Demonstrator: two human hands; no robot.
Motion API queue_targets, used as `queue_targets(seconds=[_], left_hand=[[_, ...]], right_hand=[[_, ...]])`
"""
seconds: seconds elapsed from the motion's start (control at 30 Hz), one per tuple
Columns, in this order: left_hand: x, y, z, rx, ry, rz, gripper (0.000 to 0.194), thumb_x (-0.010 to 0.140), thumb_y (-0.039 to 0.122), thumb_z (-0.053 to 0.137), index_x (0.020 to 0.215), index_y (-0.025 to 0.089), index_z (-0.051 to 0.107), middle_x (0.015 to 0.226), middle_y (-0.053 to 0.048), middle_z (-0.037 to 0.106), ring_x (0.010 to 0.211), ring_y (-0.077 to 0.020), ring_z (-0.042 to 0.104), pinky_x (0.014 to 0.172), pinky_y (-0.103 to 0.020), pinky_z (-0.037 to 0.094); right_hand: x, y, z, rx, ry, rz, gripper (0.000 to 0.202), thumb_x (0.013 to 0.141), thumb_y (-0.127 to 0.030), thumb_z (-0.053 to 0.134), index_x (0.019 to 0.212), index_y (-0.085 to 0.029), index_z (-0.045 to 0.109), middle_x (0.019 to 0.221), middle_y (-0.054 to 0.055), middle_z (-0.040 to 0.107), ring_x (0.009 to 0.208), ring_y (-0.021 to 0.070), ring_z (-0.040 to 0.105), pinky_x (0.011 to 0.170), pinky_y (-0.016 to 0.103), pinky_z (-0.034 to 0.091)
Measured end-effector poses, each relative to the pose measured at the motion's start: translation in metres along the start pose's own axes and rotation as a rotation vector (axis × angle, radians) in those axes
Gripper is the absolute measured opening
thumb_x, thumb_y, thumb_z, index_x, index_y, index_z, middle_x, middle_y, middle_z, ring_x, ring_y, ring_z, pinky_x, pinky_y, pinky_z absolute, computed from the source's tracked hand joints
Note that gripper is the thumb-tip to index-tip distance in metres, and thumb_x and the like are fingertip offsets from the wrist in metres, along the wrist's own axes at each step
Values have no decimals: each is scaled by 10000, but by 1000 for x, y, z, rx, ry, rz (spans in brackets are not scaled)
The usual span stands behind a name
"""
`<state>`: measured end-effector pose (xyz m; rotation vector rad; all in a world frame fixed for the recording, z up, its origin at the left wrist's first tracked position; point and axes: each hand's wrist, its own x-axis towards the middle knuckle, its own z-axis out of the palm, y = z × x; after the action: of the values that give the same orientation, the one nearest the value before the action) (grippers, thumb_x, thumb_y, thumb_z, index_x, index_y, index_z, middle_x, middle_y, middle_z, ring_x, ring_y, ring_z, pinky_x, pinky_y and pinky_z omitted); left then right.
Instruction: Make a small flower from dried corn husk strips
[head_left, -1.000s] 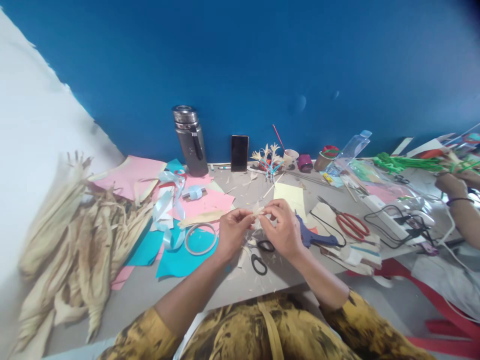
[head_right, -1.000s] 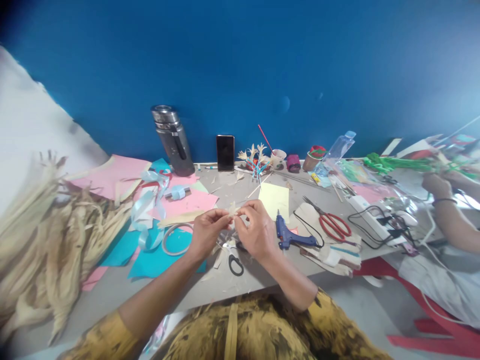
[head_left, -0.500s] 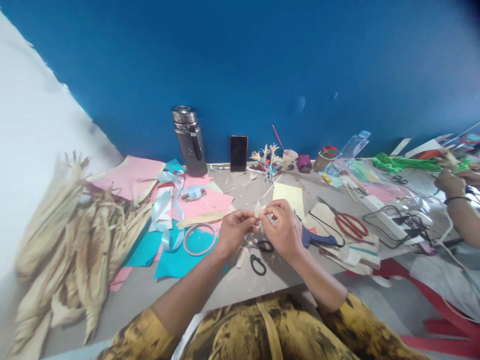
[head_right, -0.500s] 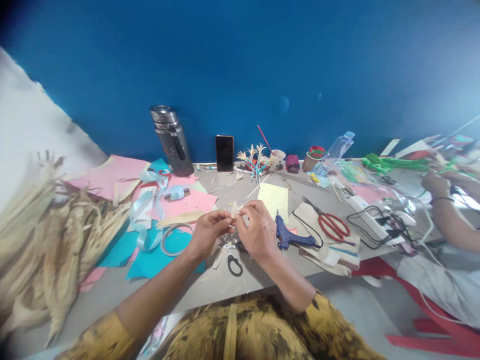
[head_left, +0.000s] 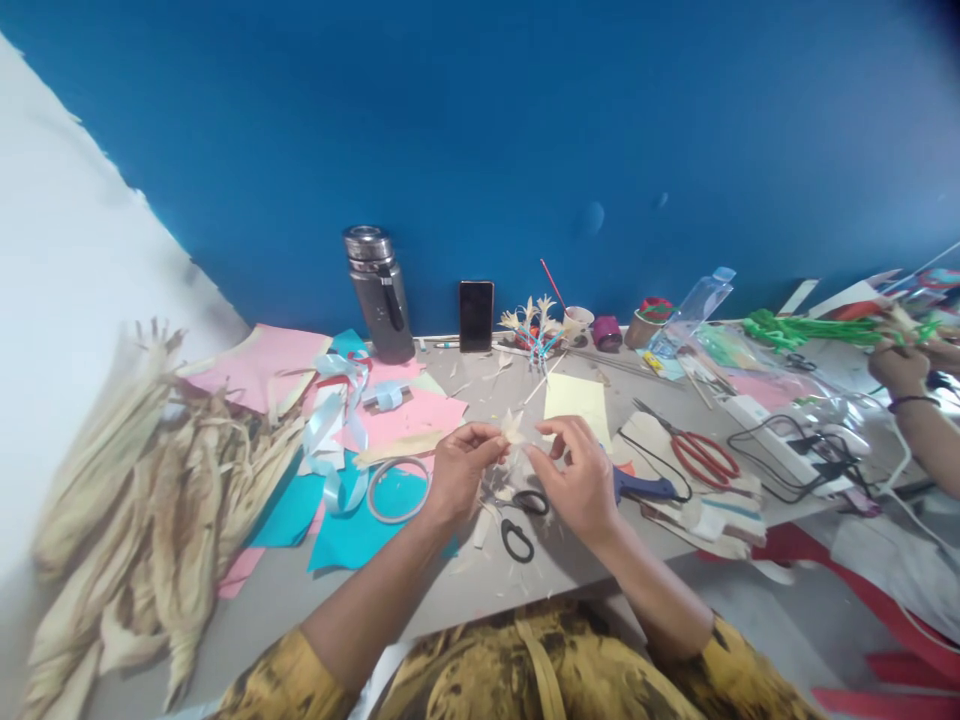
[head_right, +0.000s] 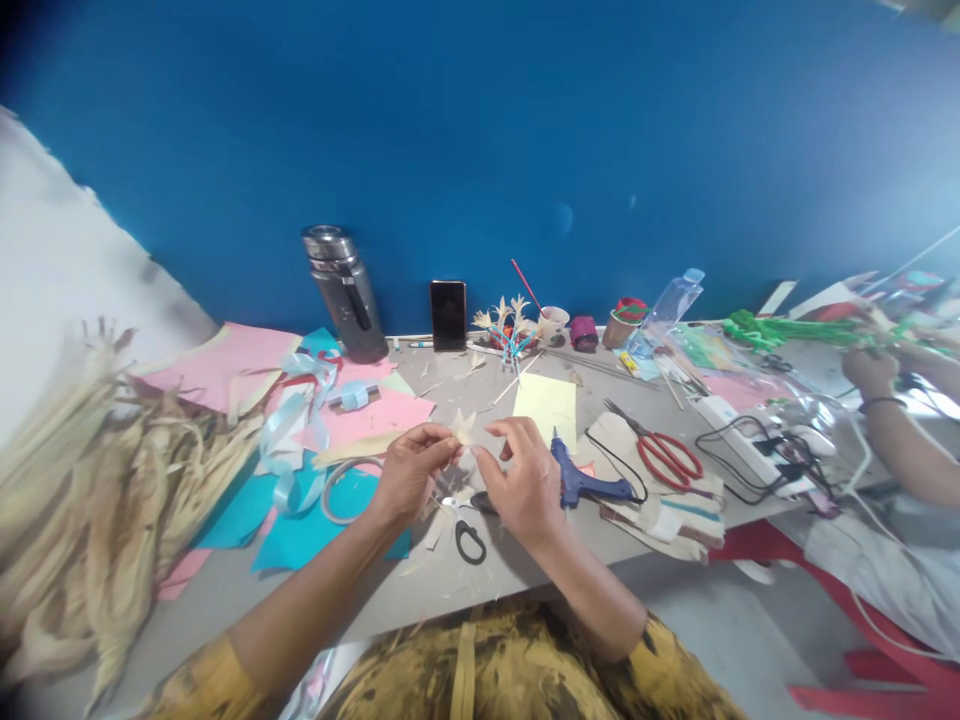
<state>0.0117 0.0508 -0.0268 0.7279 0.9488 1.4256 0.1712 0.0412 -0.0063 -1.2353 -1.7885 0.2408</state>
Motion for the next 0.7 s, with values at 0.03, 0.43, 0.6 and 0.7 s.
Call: queue_targets(seconds=[0.03, 0.43, 0.6, 0.7], left_hand=[[1, 0, -1, -20, 1, 8, 288, 616, 217, 851, 790, 171, 626, 613, 19, 669, 591, -122, 625, 620, -234, 444], [0, 2, 0, -156, -91, -97, 404, 569, 198, 888, 832, 196, 581, 615, 48, 647, 644, -127, 654, 640, -218, 465], [-2, 2, 1, -156, -151, -89, 335, 617, 213, 879, 830, 167, 626, 670, 24, 669, 593, -87, 609, 653, -217, 474], [-1, 1, 0, -97, -146, -65, 305, 630, 209, 869, 822, 166, 636, 662, 21, 673, 590, -92, 613, 637, -218, 471]], right_hand=[[-3, 2, -1, 16, -14, 18, 112, 879, -245, 621, 986, -211, 620, 901, 40, 633, 665, 159, 554, 690, 297, 469], [-3, -6, 7, 177, -146, 164, 144, 820, -312, 711, 785, -218, 608, 749, 12, 640, 593, 145, 558, 598, 280, 427], [5, -9, 7, 295, -151, 172, 49, 841, -250, 627, 860, -207, 642, 849, 39, 683, 629, 144, 560, 580, 270, 418], [8, -10, 4, 357, -212, 226, 58, 839, -252, 614, 838, -206, 648, 830, 34, 680, 617, 139, 551, 551, 260, 403]])
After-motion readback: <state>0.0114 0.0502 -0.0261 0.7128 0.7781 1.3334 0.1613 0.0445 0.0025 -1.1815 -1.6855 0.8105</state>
